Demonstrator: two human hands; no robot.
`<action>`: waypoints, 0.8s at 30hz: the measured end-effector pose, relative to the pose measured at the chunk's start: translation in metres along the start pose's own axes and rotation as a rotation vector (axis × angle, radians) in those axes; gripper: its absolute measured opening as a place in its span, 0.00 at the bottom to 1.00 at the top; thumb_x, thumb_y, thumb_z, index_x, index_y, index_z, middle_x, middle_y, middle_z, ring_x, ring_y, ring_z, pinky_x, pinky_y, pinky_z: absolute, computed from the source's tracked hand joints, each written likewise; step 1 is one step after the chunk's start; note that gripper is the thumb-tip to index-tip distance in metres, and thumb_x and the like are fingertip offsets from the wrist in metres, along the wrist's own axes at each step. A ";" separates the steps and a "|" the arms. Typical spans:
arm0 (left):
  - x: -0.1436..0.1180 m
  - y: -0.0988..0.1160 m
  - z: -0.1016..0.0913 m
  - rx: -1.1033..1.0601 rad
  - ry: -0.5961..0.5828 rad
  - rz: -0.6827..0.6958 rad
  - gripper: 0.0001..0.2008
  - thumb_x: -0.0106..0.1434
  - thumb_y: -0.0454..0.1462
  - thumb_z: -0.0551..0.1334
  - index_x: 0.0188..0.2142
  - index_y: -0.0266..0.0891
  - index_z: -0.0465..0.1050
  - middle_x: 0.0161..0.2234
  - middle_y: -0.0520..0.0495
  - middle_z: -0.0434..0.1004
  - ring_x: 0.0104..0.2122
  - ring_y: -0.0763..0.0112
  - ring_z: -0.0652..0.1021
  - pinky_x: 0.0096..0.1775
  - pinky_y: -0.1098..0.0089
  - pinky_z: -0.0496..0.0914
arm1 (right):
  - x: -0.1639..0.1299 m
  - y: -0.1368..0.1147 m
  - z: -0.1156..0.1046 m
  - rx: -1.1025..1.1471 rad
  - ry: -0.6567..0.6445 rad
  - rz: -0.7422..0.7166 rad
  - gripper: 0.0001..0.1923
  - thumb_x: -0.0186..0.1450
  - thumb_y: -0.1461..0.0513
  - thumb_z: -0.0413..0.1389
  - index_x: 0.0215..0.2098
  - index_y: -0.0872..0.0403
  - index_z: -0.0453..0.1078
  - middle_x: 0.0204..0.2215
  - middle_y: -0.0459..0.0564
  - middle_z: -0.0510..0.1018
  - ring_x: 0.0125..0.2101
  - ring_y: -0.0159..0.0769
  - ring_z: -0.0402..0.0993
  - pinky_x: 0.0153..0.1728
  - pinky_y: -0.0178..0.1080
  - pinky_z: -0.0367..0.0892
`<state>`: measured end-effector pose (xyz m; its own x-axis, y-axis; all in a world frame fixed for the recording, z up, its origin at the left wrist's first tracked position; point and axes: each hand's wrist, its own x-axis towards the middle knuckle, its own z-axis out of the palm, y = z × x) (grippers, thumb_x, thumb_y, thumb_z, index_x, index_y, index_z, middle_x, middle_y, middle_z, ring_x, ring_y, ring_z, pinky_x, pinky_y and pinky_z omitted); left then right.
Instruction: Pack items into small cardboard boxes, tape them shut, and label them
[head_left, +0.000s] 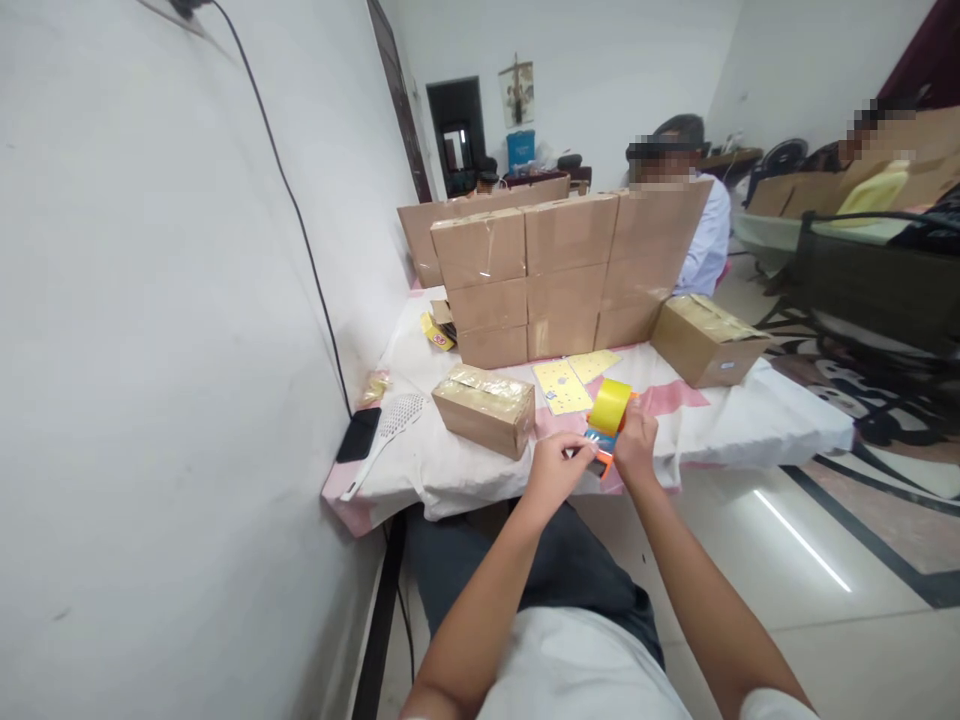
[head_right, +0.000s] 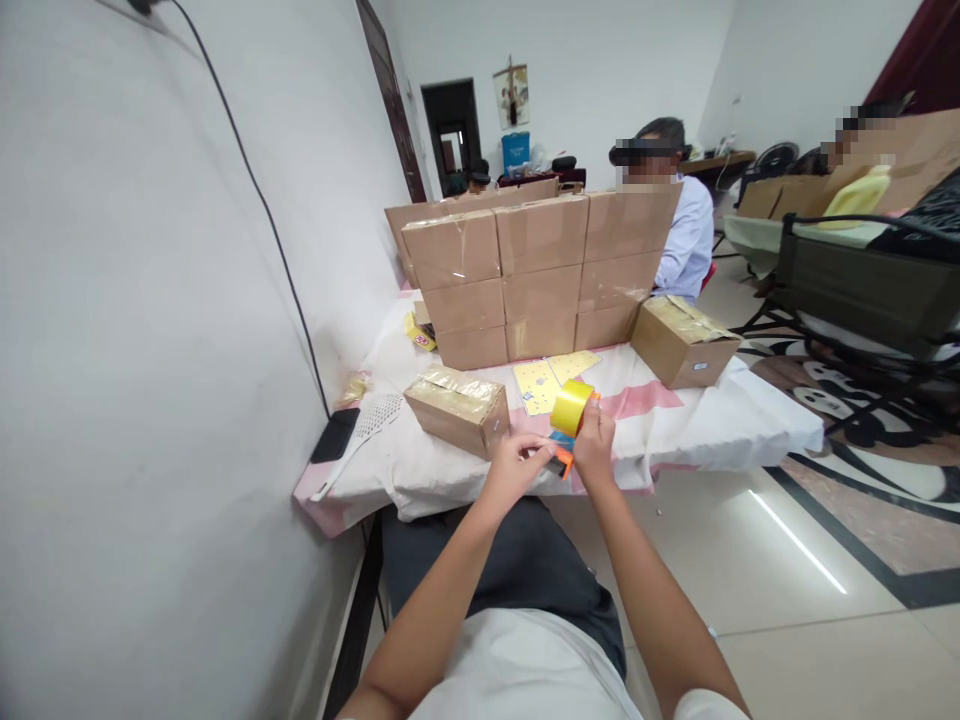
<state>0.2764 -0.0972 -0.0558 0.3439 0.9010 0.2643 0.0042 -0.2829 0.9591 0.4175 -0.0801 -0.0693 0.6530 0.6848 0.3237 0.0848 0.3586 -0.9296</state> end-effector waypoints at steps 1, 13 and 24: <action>0.000 0.002 0.002 -0.031 -0.027 -0.048 0.09 0.60 0.41 0.64 0.32 0.38 0.81 0.31 0.44 0.82 0.33 0.65 0.80 0.38 0.67 0.73 | 0.004 -0.001 -0.001 0.002 0.014 -0.009 0.30 0.66 0.39 0.48 0.21 0.53 0.63 0.16 0.43 0.64 0.17 0.30 0.60 0.19 0.35 0.58; -0.025 -0.020 0.001 -0.199 -0.126 -0.252 0.15 0.57 0.46 0.67 0.32 0.34 0.79 0.28 0.46 0.80 0.22 0.74 0.74 0.27 0.72 0.68 | 0.035 -0.020 -0.002 0.203 0.133 0.222 0.23 0.65 0.44 0.52 0.31 0.55 0.70 0.22 0.50 0.76 0.20 0.38 0.73 0.21 0.40 0.71; -0.015 -0.051 0.011 -0.255 -0.112 -0.157 0.22 0.50 0.53 0.72 0.26 0.34 0.77 0.21 0.50 0.75 0.22 0.75 0.71 0.26 0.73 0.62 | 0.006 -0.034 -0.002 0.250 0.156 0.267 0.20 0.65 0.46 0.52 0.31 0.54 0.68 0.20 0.47 0.75 0.19 0.35 0.74 0.20 0.36 0.70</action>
<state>0.2811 -0.0996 -0.1100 0.4588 0.8815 0.1118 -0.1653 -0.0390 0.9855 0.4202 -0.0890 -0.0364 0.7355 0.6770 0.0276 -0.2769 0.3375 -0.8997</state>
